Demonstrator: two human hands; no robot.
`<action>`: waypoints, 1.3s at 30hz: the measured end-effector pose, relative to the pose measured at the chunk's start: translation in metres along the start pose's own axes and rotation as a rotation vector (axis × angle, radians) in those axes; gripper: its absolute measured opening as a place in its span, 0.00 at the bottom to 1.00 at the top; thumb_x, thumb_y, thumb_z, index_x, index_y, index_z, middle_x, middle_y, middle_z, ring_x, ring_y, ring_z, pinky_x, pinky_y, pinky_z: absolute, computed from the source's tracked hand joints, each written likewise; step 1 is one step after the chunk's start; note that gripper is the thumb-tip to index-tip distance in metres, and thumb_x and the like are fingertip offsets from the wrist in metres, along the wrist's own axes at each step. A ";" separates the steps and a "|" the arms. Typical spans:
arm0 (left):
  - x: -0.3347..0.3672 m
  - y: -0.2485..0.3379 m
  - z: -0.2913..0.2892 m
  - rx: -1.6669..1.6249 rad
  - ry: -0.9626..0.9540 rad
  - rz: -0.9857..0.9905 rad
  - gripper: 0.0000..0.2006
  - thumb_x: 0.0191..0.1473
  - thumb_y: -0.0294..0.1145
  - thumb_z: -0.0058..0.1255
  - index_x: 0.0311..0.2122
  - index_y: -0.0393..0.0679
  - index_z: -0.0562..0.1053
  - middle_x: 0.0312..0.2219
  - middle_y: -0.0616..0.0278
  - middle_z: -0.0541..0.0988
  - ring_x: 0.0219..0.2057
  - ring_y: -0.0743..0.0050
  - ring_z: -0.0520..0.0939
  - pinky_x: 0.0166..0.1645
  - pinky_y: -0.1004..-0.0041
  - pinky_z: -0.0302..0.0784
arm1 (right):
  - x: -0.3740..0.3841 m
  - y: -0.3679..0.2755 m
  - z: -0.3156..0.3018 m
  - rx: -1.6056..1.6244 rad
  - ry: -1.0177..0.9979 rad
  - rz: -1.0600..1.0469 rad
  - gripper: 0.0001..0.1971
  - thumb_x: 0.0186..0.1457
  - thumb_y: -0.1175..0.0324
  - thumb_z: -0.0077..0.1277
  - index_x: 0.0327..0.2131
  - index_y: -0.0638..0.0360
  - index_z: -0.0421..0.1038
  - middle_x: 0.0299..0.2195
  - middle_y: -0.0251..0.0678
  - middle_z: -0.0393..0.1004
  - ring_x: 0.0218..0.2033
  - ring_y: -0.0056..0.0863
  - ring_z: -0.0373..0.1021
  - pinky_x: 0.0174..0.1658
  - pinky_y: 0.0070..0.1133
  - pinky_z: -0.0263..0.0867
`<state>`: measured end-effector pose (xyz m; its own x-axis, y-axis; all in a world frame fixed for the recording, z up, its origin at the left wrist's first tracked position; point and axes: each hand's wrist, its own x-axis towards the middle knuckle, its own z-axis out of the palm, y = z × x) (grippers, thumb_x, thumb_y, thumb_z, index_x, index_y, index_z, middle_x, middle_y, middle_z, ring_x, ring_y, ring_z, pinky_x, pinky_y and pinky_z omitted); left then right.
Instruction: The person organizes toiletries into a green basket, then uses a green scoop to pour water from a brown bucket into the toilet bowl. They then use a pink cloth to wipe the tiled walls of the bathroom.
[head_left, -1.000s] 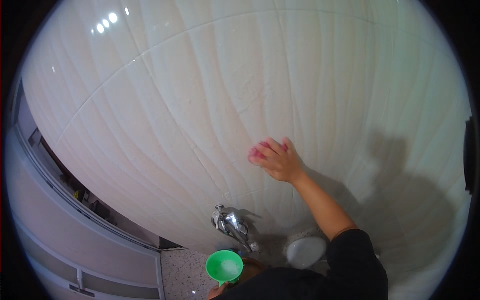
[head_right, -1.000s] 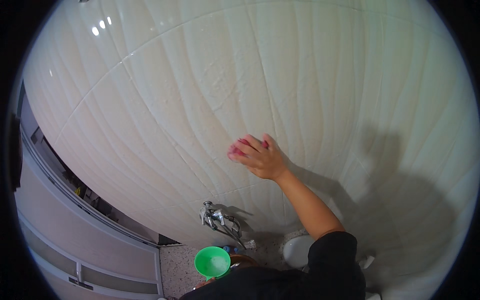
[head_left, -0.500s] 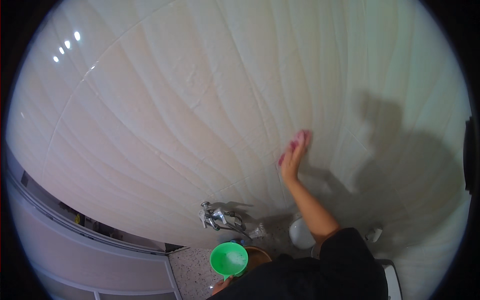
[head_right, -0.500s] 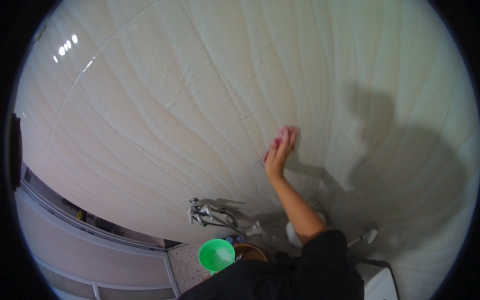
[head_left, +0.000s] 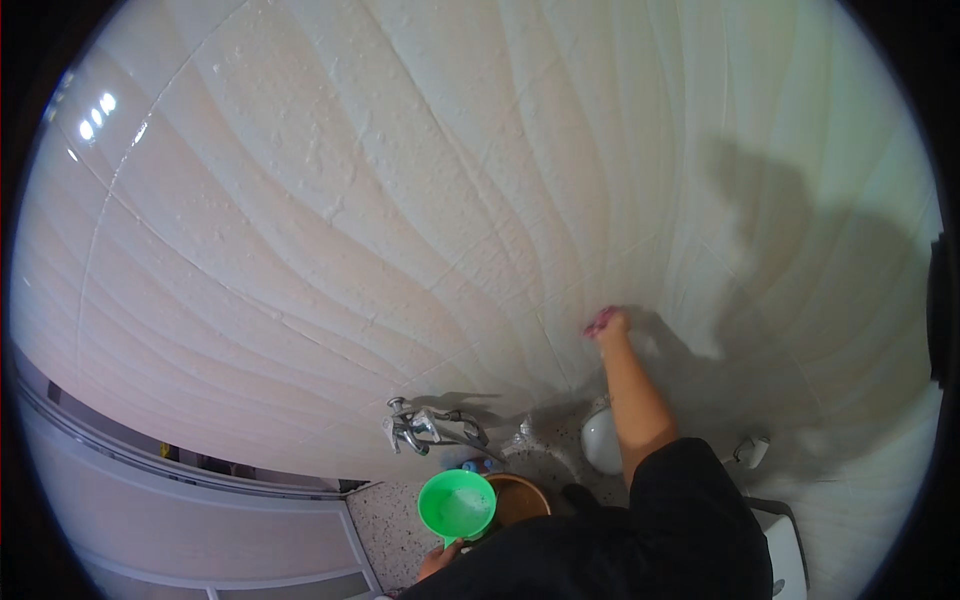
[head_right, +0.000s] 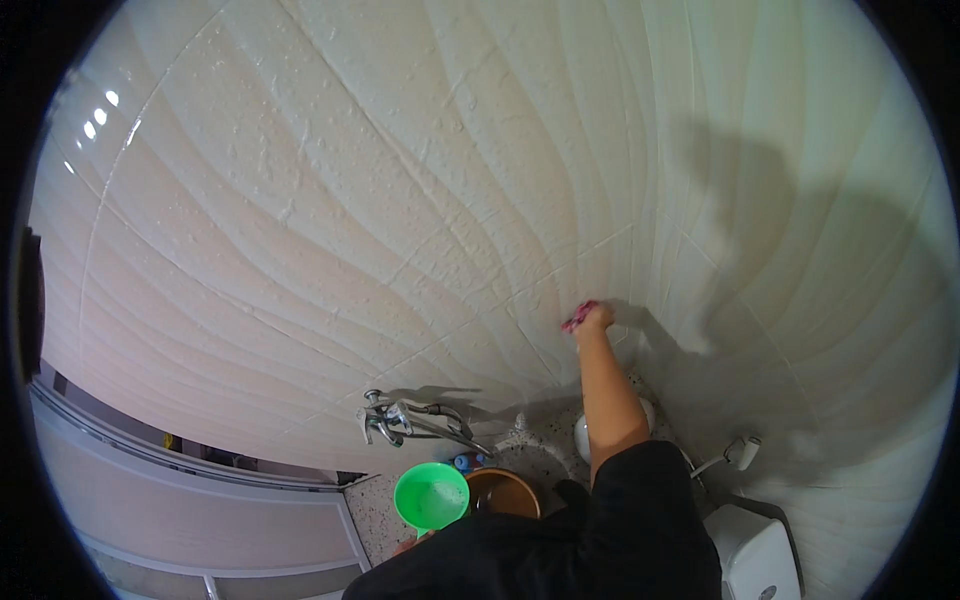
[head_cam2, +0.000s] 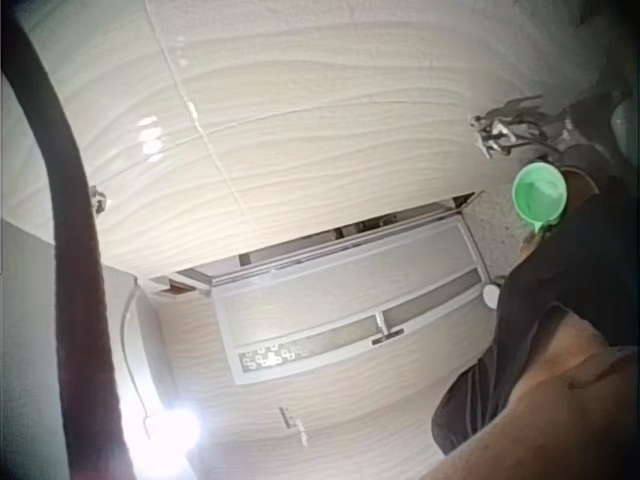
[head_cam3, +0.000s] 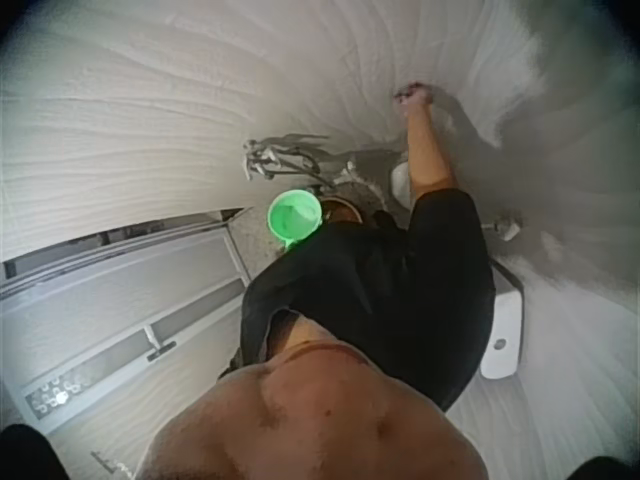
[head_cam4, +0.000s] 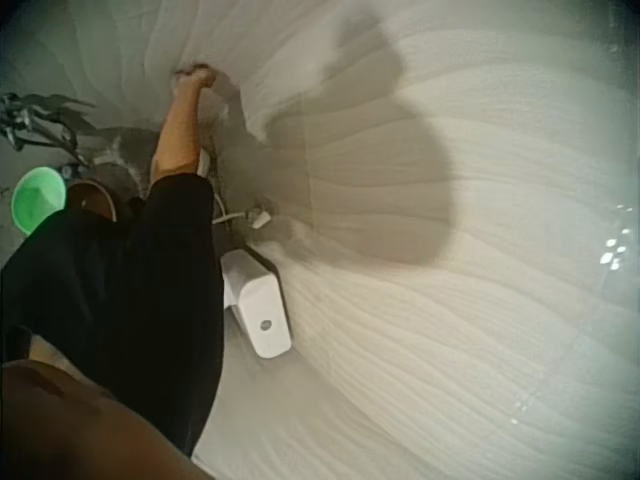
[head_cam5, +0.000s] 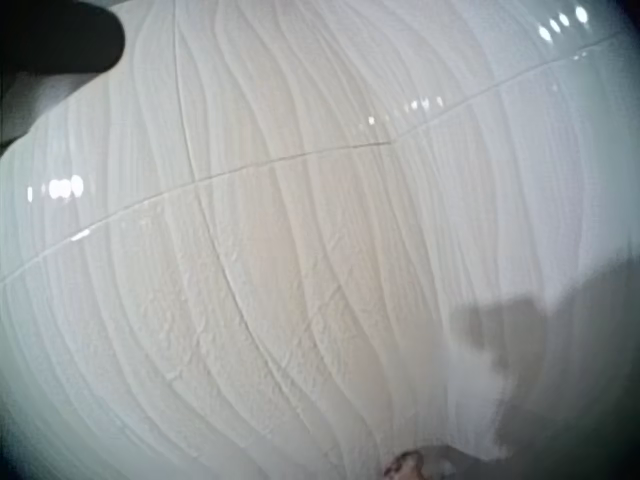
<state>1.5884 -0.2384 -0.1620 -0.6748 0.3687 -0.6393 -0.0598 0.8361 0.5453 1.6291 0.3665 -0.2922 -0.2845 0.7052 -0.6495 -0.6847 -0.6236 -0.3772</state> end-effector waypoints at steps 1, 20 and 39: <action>-0.004 -0.006 -0.004 0.014 0.020 -0.006 0.21 0.57 0.51 0.46 0.40 0.42 0.77 0.25 0.55 0.79 0.28 0.68 0.79 0.37 0.72 0.71 | -0.006 0.030 -0.007 0.032 0.001 0.118 0.13 0.60 0.67 0.28 0.35 0.61 0.65 0.21 0.40 0.69 0.10 0.36 0.59 0.13 0.41 0.56; -0.034 0.038 -0.021 -0.459 -0.263 -0.070 0.17 0.55 0.48 0.52 0.29 0.43 0.71 0.15 0.68 0.68 0.12 0.80 0.67 0.17 0.78 0.62 | -0.364 0.220 -0.035 -2.369 -1.567 -0.222 0.14 0.51 0.68 0.49 0.42 0.59 0.71 0.43 0.47 0.71 0.45 0.41 0.70 0.46 0.33 0.66; -0.025 -0.015 -0.037 -0.456 -0.346 -0.129 0.17 0.54 0.47 0.53 0.30 0.40 0.72 0.15 0.66 0.68 0.12 0.76 0.68 0.17 0.75 0.64 | -0.354 0.141 0.018 -0.908 -0.685 -0.362 0.19 0.49 0.72 0.53 0.46 0.61 0.65 0.34 0.33 0.72 0.30 0.19 0.69 0.34 0.22 0.68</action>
<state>1.5790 -0.2749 -0.1339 -0.3667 0.4510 -0.8137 -0.4877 0.6516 0.5809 1.6217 0.0347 -0.1035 -0.6604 0.7504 -0.0259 -0.1523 -0.1676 -0.9740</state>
